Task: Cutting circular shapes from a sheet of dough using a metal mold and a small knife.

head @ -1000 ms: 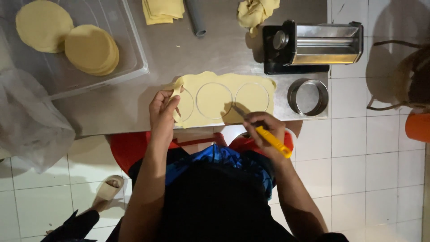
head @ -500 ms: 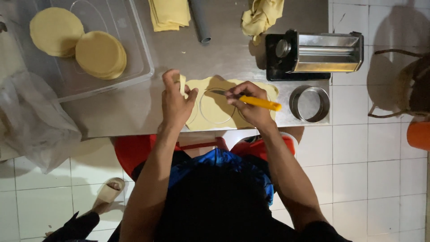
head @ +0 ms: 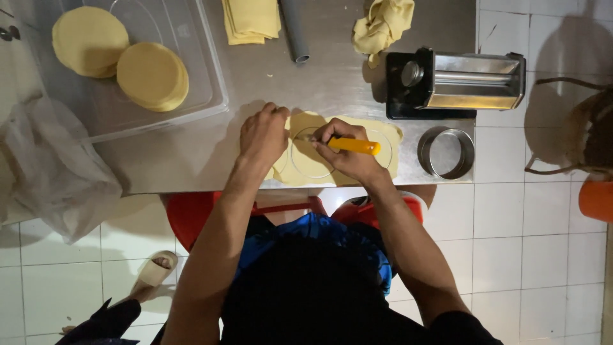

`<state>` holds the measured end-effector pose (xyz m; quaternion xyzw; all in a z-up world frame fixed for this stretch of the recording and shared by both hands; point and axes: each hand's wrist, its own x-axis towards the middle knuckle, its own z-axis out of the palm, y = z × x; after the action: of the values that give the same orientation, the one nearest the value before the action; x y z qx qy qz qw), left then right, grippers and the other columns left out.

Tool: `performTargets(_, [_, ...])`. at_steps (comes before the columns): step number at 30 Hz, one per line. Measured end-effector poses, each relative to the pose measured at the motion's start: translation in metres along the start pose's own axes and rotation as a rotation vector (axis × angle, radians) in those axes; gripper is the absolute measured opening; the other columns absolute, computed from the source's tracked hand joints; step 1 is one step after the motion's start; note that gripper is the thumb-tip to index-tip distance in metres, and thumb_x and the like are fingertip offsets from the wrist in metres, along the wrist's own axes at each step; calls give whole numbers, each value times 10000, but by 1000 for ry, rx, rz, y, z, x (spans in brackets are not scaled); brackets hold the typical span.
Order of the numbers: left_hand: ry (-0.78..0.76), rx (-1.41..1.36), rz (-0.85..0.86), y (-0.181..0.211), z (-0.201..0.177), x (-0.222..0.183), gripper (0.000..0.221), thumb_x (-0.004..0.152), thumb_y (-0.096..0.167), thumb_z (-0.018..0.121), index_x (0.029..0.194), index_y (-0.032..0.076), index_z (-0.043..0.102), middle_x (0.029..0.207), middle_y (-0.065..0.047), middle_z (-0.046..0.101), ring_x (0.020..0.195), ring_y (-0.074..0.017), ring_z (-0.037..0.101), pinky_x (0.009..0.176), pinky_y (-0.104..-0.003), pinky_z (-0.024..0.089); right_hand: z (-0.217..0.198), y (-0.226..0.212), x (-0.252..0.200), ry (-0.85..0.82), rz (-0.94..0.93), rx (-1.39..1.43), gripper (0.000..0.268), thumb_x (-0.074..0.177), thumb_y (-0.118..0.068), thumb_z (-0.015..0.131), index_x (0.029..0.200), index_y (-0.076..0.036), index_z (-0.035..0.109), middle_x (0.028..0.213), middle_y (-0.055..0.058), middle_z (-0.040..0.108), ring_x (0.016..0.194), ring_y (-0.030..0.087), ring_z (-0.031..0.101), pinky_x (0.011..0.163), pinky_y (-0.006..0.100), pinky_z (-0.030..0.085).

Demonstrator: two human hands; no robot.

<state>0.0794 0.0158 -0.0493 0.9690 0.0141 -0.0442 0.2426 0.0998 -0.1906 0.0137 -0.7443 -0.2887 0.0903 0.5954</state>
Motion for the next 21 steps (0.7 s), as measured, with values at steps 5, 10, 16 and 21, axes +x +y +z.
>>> performTargets(5, [-54, -75, -36, 17, -25, -3, 247, 840, 42, 741, 1083, 15, 704, 1093, -195, 624, 983, -448, 702, 853, -557, 560, 2, 6, 1, -30, -23, -22, 219, 822, 90, 791, 836, -39, 615, 837, 144, 750, 774, 265, 719, 739, 370, 522])
performTargets(10, [-70, -66, -39, 14, -18, 3, 236, 843, 69, 756, 1066, 14, 700, 1110, -175, 608, 985, -428, 702, 879, -548, 553, 0, 3, 5, -49, -38, -34, 218, 823, 83, 797, 835, -43, 620, 836, 142, 750, 771, 282, 722, 745, 377, 528])
performTargets(16, [-43, -67, 14, 8, -5, 8, 221, 857, 53, 735, 1069, 9, 696, 1078, -176, 606, 953, -436, 693, 828, -538, 545, 0, 10, 5, -67, -43, -55, 218, 827, 68, 801, 839, -48, 617, 818, 138, 736, 757, 286, 706, 738, 384, 525])
performTargets(21, [-27, -79, 33, 9, -8, 8, 229, 857, 12, 706, 1086, 7, 694, 1056, -165, 604, 916, -434, 687, 812, -531, 549, -1, 6, 7, -61, -18, -79, 209, 827, 50, 795, 836, -52, 613, 808, 114, 736, 746, 248, 690, 734, 367, 518])
